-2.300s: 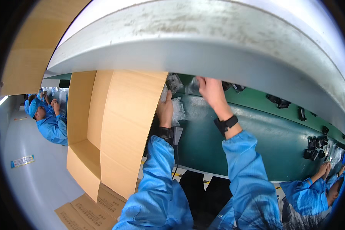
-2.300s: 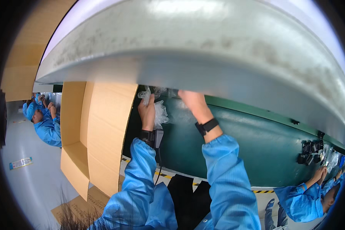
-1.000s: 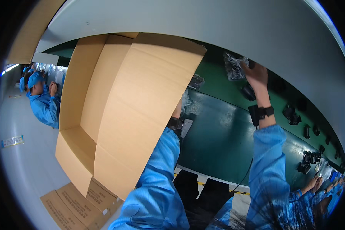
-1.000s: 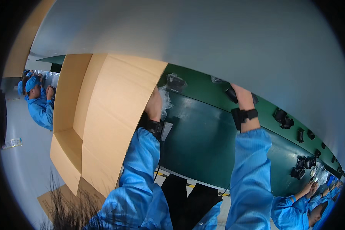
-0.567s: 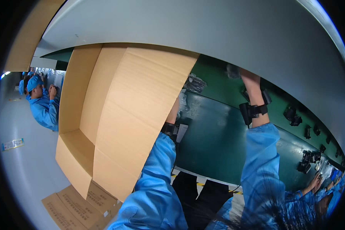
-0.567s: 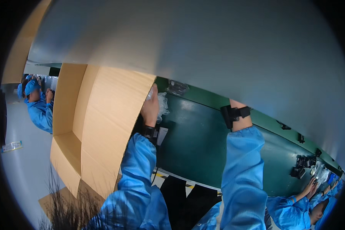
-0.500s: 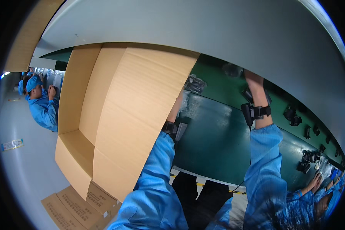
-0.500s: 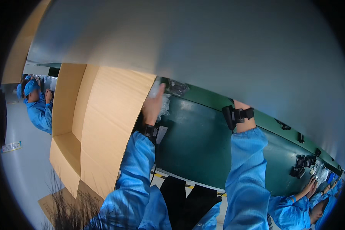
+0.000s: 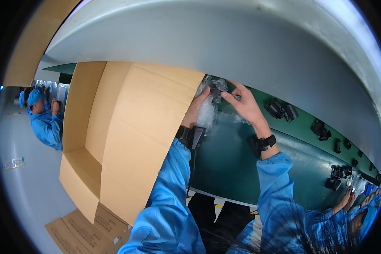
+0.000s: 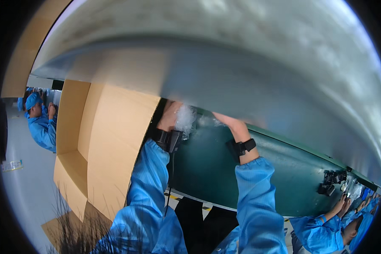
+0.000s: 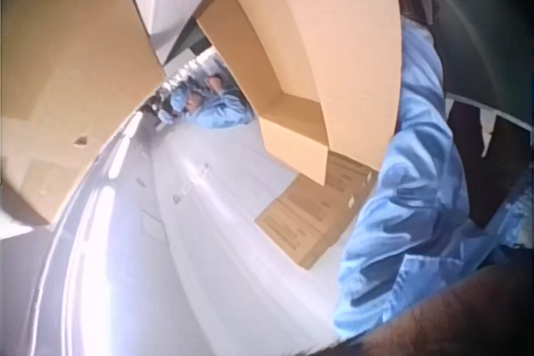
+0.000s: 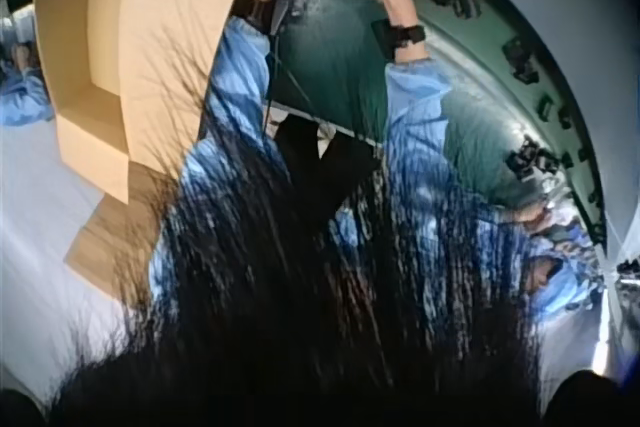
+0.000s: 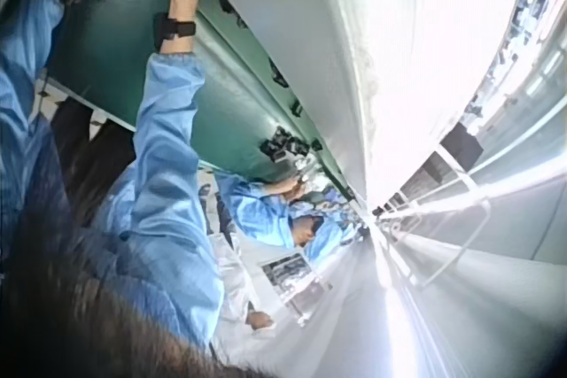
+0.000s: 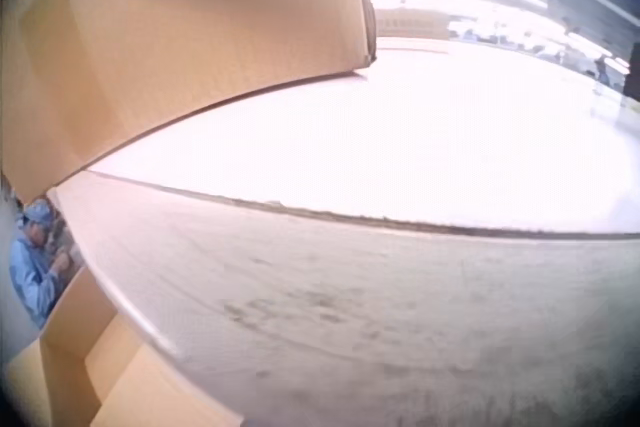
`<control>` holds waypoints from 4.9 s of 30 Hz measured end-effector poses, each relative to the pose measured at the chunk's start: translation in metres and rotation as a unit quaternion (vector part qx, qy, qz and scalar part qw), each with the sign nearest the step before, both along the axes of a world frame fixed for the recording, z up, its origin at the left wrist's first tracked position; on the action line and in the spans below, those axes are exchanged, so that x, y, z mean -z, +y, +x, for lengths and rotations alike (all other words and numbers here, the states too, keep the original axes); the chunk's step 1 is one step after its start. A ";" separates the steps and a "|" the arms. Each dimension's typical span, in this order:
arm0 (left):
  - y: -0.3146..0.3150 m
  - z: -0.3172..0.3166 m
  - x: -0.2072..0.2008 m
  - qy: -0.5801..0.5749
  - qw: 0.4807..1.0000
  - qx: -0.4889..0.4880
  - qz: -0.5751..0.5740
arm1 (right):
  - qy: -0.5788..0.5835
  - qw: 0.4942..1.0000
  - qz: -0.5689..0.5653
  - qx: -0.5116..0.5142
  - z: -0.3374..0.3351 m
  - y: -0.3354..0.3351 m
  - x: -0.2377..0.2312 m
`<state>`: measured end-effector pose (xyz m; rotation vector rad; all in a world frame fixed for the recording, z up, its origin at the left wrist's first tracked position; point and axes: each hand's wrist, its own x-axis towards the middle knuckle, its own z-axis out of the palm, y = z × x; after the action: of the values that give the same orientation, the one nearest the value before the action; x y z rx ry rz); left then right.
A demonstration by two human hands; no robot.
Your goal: Packing or sorting small electronic/plastic components into plastic bags and placing them into a cardboard box on an assembly line.
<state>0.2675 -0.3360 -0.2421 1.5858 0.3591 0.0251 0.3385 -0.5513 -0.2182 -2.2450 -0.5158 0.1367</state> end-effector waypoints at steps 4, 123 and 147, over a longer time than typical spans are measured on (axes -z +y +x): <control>-0.043 0.006 -0.037 0.153 0.928 -0.090 -0.327 | 0.147 0.933 0.324 0.059 -0.017 0.016 -0.030; -0.067 0.060 -0.110 -0.029 0.996 0.084 -0.029 | 0.449 0.705 0.321 0.445 -0.230 -0.170 -0.112; -0.174 -0.205 -0.264 0.017 0.874 0.182 -0.449 | 0.339 0.546 0.650 0.406 -0.229 -0.078 -0.295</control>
<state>0.0622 -0.5103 0.0217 0.6995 0.0575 -0.4104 0.1100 -0.6298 0.0769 -0.5947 0.7298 0.0713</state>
